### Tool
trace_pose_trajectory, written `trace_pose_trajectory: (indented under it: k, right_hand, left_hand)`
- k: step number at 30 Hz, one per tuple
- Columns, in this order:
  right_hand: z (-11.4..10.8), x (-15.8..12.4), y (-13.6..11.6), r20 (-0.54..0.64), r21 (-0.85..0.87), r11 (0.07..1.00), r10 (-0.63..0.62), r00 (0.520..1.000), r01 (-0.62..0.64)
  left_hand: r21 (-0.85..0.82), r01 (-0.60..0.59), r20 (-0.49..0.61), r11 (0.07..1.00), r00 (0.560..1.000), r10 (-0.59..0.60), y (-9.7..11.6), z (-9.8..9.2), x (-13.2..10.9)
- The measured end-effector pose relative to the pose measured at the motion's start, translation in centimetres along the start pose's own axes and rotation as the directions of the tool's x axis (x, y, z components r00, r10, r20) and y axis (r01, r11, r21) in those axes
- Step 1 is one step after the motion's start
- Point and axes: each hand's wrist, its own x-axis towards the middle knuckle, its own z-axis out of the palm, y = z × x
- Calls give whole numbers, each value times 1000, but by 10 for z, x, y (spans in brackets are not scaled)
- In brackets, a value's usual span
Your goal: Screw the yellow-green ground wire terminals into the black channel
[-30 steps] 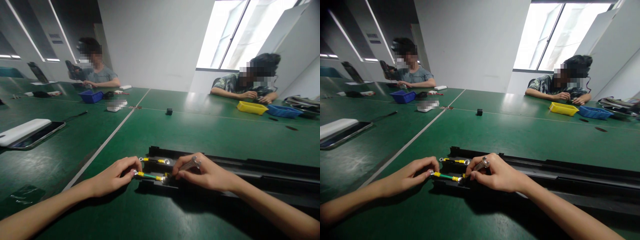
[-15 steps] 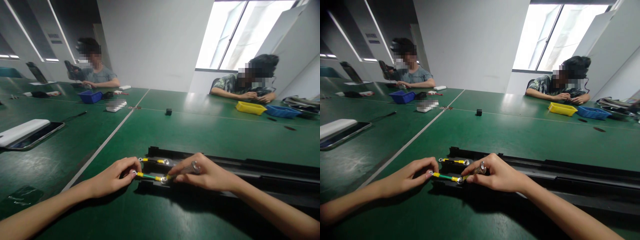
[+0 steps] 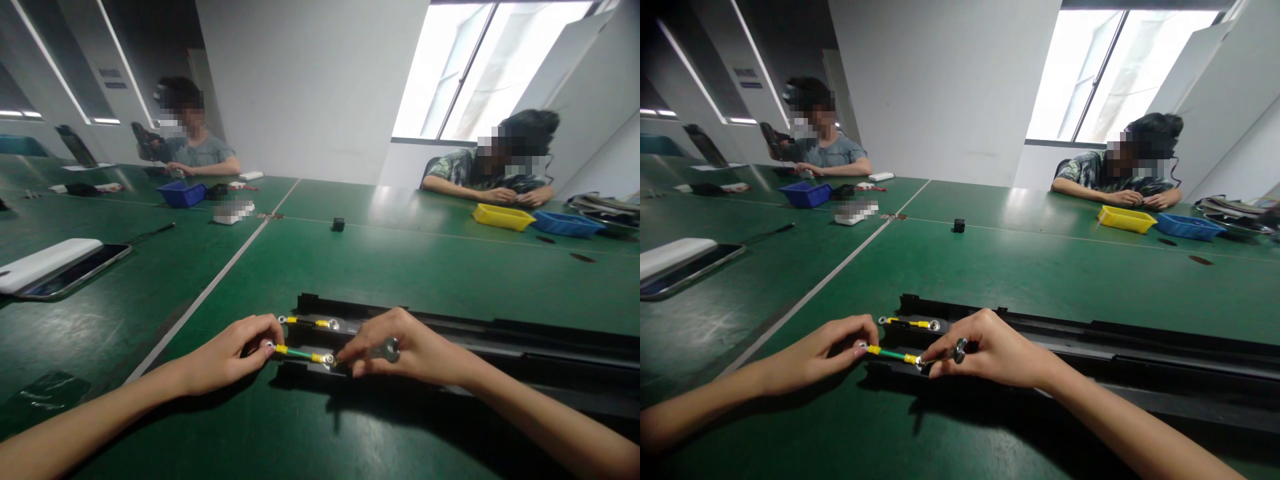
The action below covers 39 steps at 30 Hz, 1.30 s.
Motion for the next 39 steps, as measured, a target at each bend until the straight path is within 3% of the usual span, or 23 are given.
trace_pose_trajectory:
  k: [33, 39]
  right_hand:
    - [2, -1, -1, -19, -14, 1000, 10, 1000, -10]
    - [2, -1, -4, -31, -41, 997, 69, 997, -70]
  left_hand:
    - [-2, 19, 15, 1000, 1000, -19, 0, 0, -1]
    - [16, 19, 2, 1000, 1000, -19, 0, 2, 0]
